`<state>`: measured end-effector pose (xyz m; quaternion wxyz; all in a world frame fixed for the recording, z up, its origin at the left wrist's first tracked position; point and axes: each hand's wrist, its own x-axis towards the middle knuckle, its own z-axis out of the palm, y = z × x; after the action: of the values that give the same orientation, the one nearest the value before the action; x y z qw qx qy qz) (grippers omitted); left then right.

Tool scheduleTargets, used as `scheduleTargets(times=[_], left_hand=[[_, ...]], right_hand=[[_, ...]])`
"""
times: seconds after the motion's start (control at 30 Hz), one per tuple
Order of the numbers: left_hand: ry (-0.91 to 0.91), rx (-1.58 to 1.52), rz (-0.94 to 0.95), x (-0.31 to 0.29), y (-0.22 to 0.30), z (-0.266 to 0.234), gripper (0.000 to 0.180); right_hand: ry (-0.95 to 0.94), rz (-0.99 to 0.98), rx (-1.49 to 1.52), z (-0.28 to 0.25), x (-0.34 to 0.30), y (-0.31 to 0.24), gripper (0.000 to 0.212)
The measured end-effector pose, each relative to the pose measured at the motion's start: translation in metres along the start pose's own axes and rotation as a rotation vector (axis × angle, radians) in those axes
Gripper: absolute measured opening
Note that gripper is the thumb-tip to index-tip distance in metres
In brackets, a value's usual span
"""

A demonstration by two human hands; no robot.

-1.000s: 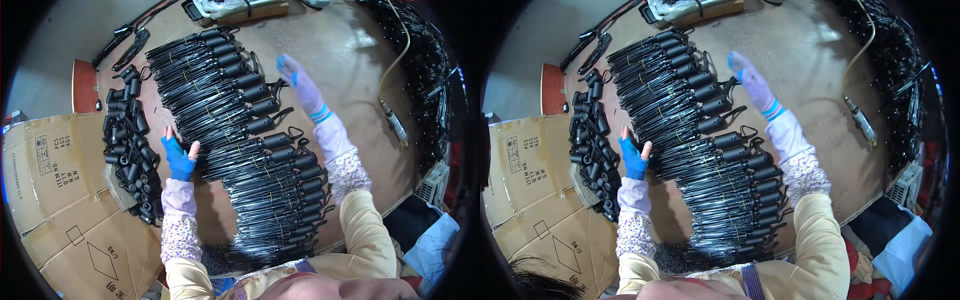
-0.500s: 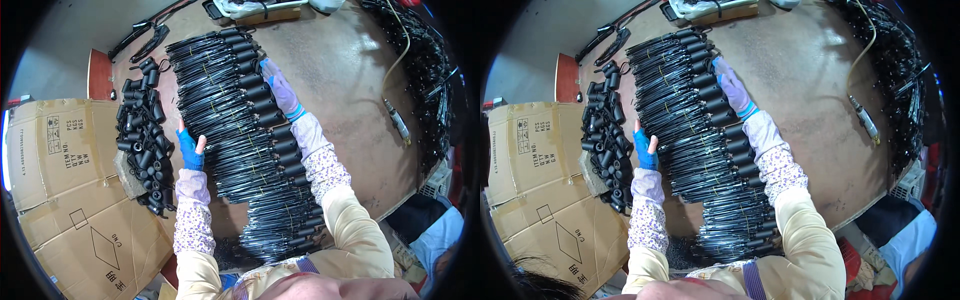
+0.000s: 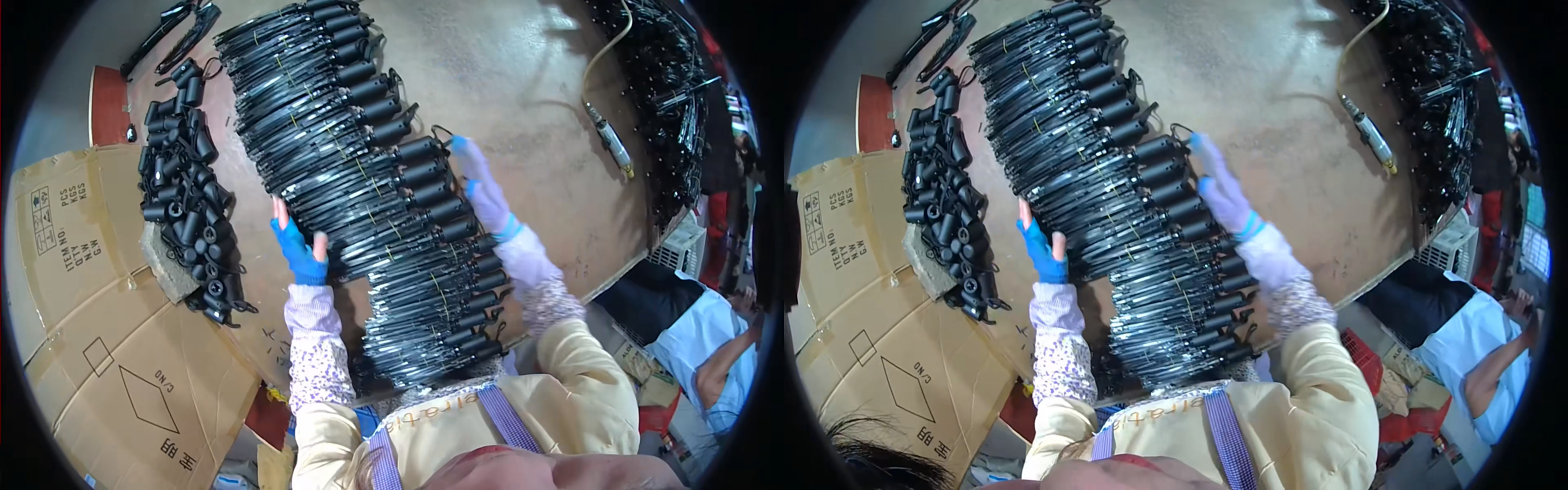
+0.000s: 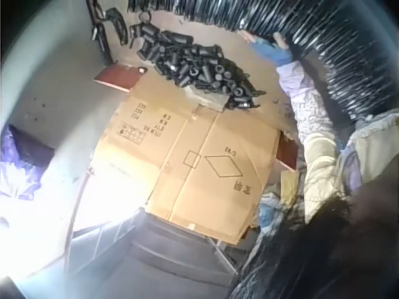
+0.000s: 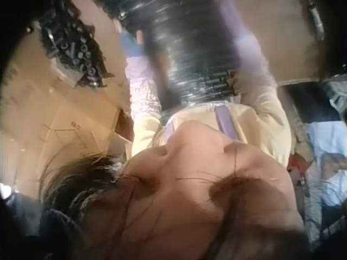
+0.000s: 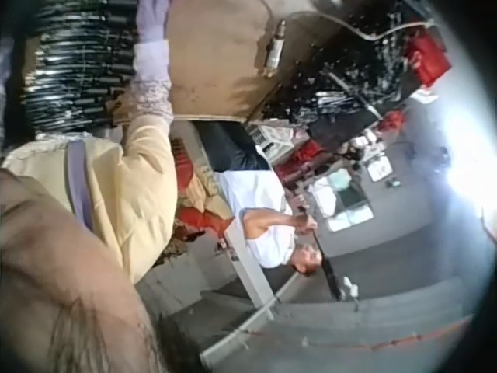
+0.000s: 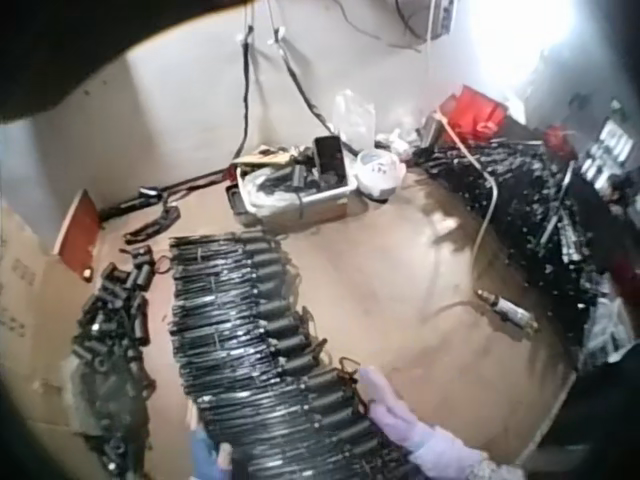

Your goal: Assembling and fastening small parts onto black rods using a pneumatic tool at an industrial workstation.

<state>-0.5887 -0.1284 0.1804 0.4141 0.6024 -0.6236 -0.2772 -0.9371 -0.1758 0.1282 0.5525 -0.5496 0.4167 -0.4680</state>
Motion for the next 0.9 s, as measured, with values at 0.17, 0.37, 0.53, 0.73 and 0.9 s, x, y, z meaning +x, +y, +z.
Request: scheduleTargets(times=[0.17,0.37,0.53,0.73,0.9], left_hand=[[-0.015,0.06,0.02,0.02,-0.013,-0.006,0.075],[-0.022,0.007,-0.131,-0.024,-0.01,-0.032,0.07],[0.0,-0.149,-0.275,-0.11,0.032,-0.034,0.069],[-0.014,-0.105,-0.347,-0.177,0.093,0.009,0.078],[0.077,-0.127,-0.3,-0.169,0.089,0.021,0.083]], right_hand=[[0.008,-0.092,-0.028,0.034,0.033,-0.013,0.057],[0.091,0.021,0.548,-0.008,0.005,-0.014,0.06],[-0.052,0.068,0.09,-0.04,-0.076,-0.026,0.063],[-0.098,-0.036,-0.282,-0.003,-0.079,-0.041,0.065],[-0.077,0.002,0.007,0.021,-0.05,-0.035,0.062]])
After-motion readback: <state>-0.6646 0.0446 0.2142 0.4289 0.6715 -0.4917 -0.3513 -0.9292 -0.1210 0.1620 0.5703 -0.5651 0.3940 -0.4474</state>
